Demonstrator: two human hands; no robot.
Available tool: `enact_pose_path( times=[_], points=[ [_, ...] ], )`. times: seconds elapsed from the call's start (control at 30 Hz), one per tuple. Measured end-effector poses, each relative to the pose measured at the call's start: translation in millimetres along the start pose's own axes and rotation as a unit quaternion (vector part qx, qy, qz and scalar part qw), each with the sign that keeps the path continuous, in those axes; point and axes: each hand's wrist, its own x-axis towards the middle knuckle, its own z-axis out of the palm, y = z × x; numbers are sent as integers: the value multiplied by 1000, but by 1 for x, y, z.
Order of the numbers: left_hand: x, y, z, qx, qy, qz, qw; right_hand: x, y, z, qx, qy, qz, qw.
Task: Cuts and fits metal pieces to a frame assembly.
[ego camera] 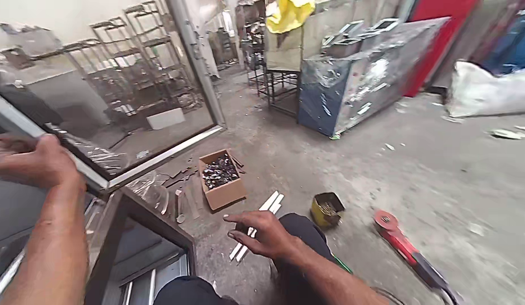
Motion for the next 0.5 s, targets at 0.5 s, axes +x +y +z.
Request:
enact_pose_path(
  times=[0.5],
  points=[
    [-312,135,75,-280,-598,142,738,-181,-145,-227,-230,421,216,850]
  ],
)
